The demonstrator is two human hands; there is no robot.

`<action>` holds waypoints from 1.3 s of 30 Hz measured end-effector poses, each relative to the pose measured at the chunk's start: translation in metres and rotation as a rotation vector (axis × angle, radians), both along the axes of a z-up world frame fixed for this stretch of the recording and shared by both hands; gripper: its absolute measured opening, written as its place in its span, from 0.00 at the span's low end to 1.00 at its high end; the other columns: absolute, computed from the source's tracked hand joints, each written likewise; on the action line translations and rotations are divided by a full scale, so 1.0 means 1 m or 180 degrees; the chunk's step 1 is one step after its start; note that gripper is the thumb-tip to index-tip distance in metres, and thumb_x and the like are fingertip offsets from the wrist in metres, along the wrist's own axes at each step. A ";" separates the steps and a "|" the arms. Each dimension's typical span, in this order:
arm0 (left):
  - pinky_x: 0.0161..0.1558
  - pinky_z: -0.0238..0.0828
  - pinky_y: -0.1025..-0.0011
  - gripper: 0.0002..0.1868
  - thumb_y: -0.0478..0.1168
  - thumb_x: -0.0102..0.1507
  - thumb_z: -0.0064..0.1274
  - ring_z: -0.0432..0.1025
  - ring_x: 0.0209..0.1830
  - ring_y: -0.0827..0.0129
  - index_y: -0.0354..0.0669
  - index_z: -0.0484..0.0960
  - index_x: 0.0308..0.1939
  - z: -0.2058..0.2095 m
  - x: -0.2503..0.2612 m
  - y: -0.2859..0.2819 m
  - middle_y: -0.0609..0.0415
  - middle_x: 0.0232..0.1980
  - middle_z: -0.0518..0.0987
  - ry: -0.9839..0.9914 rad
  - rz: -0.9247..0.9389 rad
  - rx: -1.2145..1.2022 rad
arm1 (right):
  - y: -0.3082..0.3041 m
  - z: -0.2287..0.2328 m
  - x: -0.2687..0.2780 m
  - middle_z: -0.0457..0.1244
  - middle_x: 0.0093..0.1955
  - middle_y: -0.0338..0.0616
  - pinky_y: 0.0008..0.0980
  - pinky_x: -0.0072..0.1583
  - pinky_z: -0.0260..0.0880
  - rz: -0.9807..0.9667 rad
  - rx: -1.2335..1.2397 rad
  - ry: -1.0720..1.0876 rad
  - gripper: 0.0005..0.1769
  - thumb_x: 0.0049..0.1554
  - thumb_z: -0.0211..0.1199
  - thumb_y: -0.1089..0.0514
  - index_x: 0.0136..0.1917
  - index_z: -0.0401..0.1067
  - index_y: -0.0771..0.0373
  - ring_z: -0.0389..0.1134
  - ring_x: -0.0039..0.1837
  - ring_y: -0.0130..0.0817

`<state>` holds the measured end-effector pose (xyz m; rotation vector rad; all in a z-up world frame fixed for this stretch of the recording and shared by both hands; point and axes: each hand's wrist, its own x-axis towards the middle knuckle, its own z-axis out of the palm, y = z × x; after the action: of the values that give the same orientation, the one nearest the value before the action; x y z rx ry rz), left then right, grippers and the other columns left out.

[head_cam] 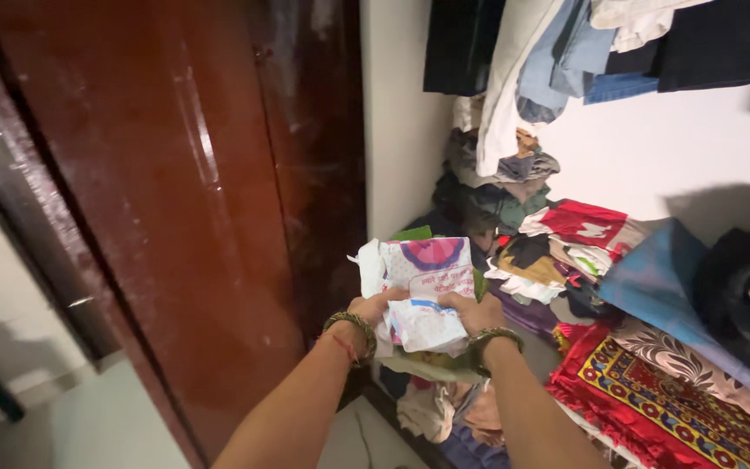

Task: The person picks up folded clothes and fabrics from the floor and places them onto shelves inside a closet, stacking them together.

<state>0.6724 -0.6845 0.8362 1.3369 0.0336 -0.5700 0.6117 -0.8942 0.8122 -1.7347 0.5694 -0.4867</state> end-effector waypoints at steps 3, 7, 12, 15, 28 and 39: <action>0.43 0.80 0.58 0.32 0.43 0.52 0.67 0.83 0.41 0.57 0.25 0.80 0.55 -0.009 0.027 -0.013 0.44 0.47 0.86 -0.0088 -0.0133 -0.0004 | -0.007 -0.003 0.013 0.71 0.50 0.63 0.43 0.50 0.76 -0.0247 -0.0089 0.0019 0.40 0.37 0.77 0.47 0.54 0.73 0.81 0.76 0.48 0.46; 0.42 0.79 0.58 0.30 0.44 0.53 0.66 0.82 0.39 0.56 0.28 0.81 0.55 -0.031 0.076 -0.029 0.44 0.45 0.86 0.0015 -0.0576 -0.0195 | -0.016 -0.011 0.038 0.72 0.49 0.61 0.43 0.51 0.76 -0.0267 0.0139 -0.0120 0.39 0.35 0.75 0.49 0.54 0.74 0.78 0.76 0.48 0.47; 0.43 0.80 0.61 0.28 0.45 0.54 0.66 0.82 0.40 0.58 0.33 0.83 0.55 -0.052 0.129 -0.039 0.48 0.45 0.87 0.0260 -0.1023 -0.0476 | -0.017 -0.023 0.071 0.73 0.46 0.59 0.42 0.51 0.72 -0.0444 0.0095 -0.0057 0.29 0.39 0.73 0.51 0.49 0.79 0.76 0.73 0.47 0.46; 0.42 0.81 0.59 0.26 0.42 0.53 0.65 0.82 0.39 0.57 0.35 0.83 0.53 -0.049 0.144 -0.038 0.48 0.44 0.87 0.0270 -0.0976 -0.0484 | -0.013 -0.028 0.085 0.73 0.45 0.53 0.39 0.51 0.72 -0.0478 0.0174 -0.0208 0.25 0.40 0.71 0.52 0.49 0.80 0.68 0.74 0.45 0.42; 0.38 0.82 0.58 0.27 0.42 0.51 0.67 0.82 0.36 0.54 0.29 0.84 0.51 -0.070 0.195 -0.048 0.43 0.43 0.87 0.0354 -0.1057 -0.0073 | -0.036 -0.078 0.139 0.75 0.41 0.49 0.38 0.52 0.72 -0.0785 0.0120 0.0150 0.22 0.39 0.70 0.50 0.44 0.83 0.65 0.74 0.46 0.39; 0.38 0.81 0.58 0.27 0.37 0.52 0.72 0.83 0.35 0.53 0.24 0.83 0.51 -0.080 0.245 -0.111 0.39 0.45 0.86 0.0593 -0.0722 -0.0375 | -0.118 -0.086 0.220 0.73 0.42 0.52 0.39 0.49 0.72 -0.0746 0.0078 0.0025 0.21 0.38 0.66 0.61 0.47 0.81 0.68 0.73 0.44 0.43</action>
<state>0.9174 -0.7956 0.7557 1.1772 0.0005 -0.8750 0.8316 -1.0123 0.7260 -1.6552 0.7860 -0.6347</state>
